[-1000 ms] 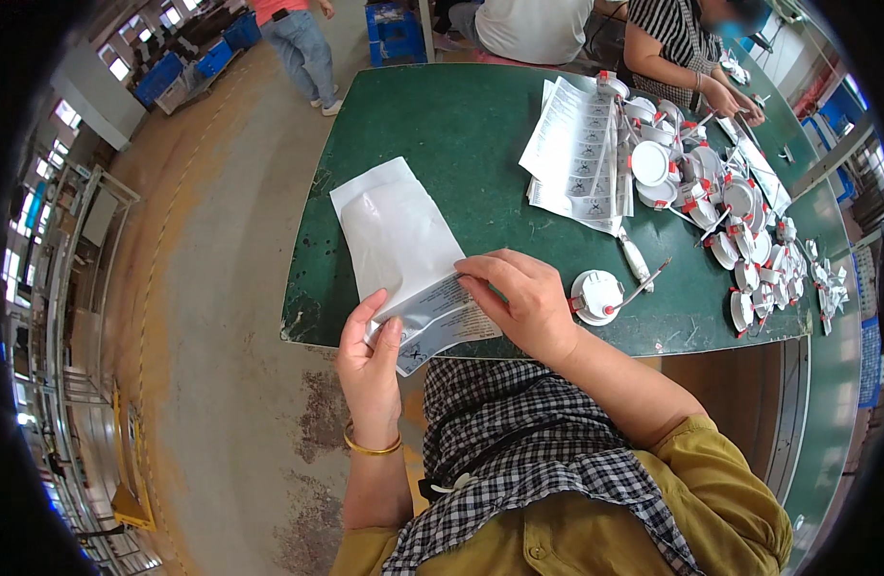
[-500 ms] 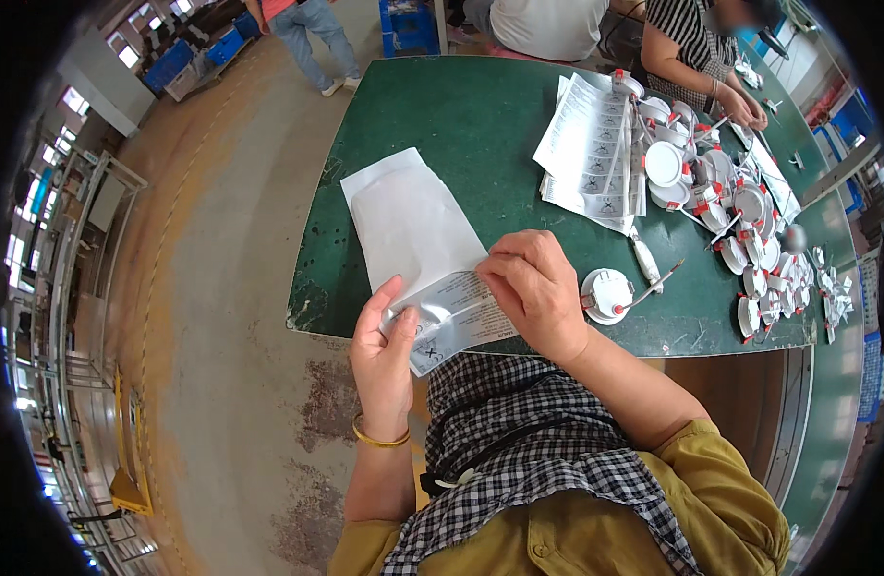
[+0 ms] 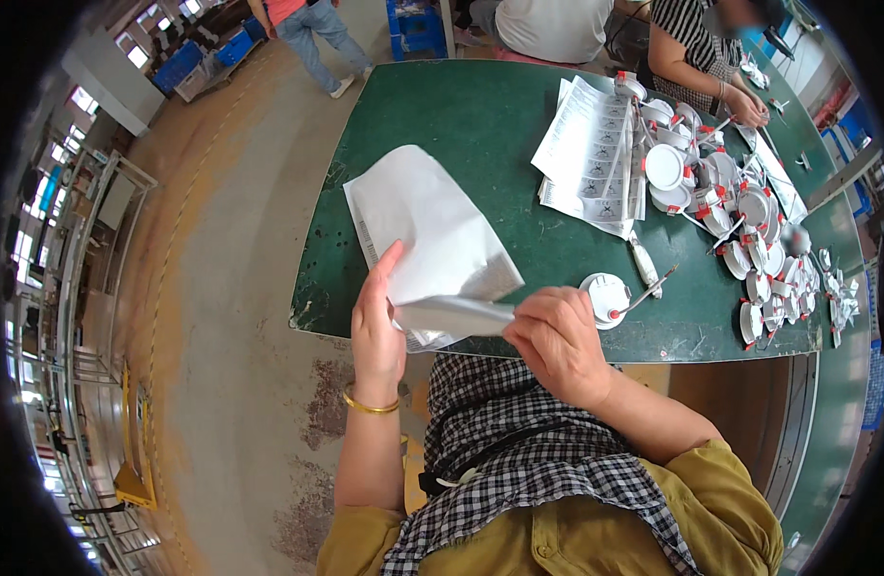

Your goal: The person peels adhesive labels from sheets and wraps them around the power cables of round light fixtures by hand.

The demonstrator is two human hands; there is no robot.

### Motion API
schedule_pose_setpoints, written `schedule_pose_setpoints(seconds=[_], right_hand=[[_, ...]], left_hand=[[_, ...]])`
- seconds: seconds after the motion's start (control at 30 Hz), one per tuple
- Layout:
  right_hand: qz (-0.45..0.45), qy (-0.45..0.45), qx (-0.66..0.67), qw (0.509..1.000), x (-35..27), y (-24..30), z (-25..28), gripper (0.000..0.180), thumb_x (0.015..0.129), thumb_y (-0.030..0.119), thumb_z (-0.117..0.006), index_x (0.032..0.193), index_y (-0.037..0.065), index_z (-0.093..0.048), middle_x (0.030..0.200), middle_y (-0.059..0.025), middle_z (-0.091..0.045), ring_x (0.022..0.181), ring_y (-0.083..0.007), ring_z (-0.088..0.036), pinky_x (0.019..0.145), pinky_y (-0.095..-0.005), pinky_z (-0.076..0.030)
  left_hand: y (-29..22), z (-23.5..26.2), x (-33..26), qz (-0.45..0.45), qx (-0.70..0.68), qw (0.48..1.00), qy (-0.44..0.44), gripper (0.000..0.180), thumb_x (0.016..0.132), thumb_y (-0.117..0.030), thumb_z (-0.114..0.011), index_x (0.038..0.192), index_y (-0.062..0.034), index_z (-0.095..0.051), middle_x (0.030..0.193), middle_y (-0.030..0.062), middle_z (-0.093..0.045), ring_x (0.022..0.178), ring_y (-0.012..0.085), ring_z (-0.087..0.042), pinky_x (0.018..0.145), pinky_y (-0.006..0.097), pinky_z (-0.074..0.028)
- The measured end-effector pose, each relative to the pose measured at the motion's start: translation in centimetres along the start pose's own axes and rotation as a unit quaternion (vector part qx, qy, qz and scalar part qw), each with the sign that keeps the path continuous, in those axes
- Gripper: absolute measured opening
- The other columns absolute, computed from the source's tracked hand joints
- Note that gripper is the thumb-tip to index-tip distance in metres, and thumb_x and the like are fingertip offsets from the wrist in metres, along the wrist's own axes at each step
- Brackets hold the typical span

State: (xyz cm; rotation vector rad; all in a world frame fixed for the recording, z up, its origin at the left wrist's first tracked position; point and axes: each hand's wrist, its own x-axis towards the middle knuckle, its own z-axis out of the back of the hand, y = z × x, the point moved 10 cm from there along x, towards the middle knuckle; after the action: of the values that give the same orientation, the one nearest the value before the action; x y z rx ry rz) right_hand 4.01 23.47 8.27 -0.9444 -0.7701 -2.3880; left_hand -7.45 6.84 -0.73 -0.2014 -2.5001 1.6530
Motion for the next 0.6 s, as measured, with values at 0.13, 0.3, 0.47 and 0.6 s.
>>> schedule_pose_setpoints(seconds=[0.13,0.3,0.47,0.6], right_hand=[[-0.025,0.010,0.018,0.999,-2.1,0.0,2.5,0.029,0.062,0.002,-0.075,0.088,0.006,-0.061,0.097,-0.0062,-0.056,0.089,-0.0245,-0.056,0.077,-0.0362,-0.041],[-0.071,0.027,0.061,0.995,-4.2,-1.0,6.3,0.029,0.068,0.001,-0.073,0.093,0.006,-0.059,0.097,-0.0064,-0.057,0.091,-0.0256,-0.056,0.078,-0.0366,-0.042],[-0.162,0.020,0.085,0.983,-7.0,-3.7,9.7,0.025,0.071,-0.002,-0.070,0.091,0.006,-0.056,0.091,-0.0072,-0.059,0.087,-0.0268,-0.058,0.076,-0.0372,-0.044],[-0.217,-0.034,0.076,0.973,-9.0,-5.8,12.7,0.023,0.071,-0.005,-0.068,0.088,0.004,-0.056,0.085,-0.0089,-0.060,0.082,-0.0279,-0.059,0.072,-0.0368,-0.045]], left_hand=[[0.0,0.2,2.7,-0.006,0.105,0.994,0.011,0.037,0.099,-0.013,-0.040,0.132,0.0016,-0.047,0.133,0.0099,-0.050,0.123,0.0162,-0.043,0.104,0.028,-0.031],[-0.5,-2.6,5.3,-0.055,0.365,0.921,0.122,0.041,0.095,-0.010,-0.047,0.136,-0.0052,-0.044,0.134,0.0136,-0.050,0.119,0.0213,-0.049,0.099,0.030,-0.037],[-2.6,-4.5,5.6,-0.139,0.629,0.759,0.098,0.052,0.089,-0.020,-0.058,0.139,-0.0179,-0.042,0.116,0.0197,-0.056,0.107,0.0351,-0.055,0.091,0.038,-0.044],[-2.8,-1.1,5.3,-0.057,0.707,0.705,-0.008,0.054,0.086,-0.026,-0.063,0.136,-0.0155,-0.045,0.083,0.0114,-0.050,0.076,0.0279,-0.052,0.073,0.039,-0.045]])
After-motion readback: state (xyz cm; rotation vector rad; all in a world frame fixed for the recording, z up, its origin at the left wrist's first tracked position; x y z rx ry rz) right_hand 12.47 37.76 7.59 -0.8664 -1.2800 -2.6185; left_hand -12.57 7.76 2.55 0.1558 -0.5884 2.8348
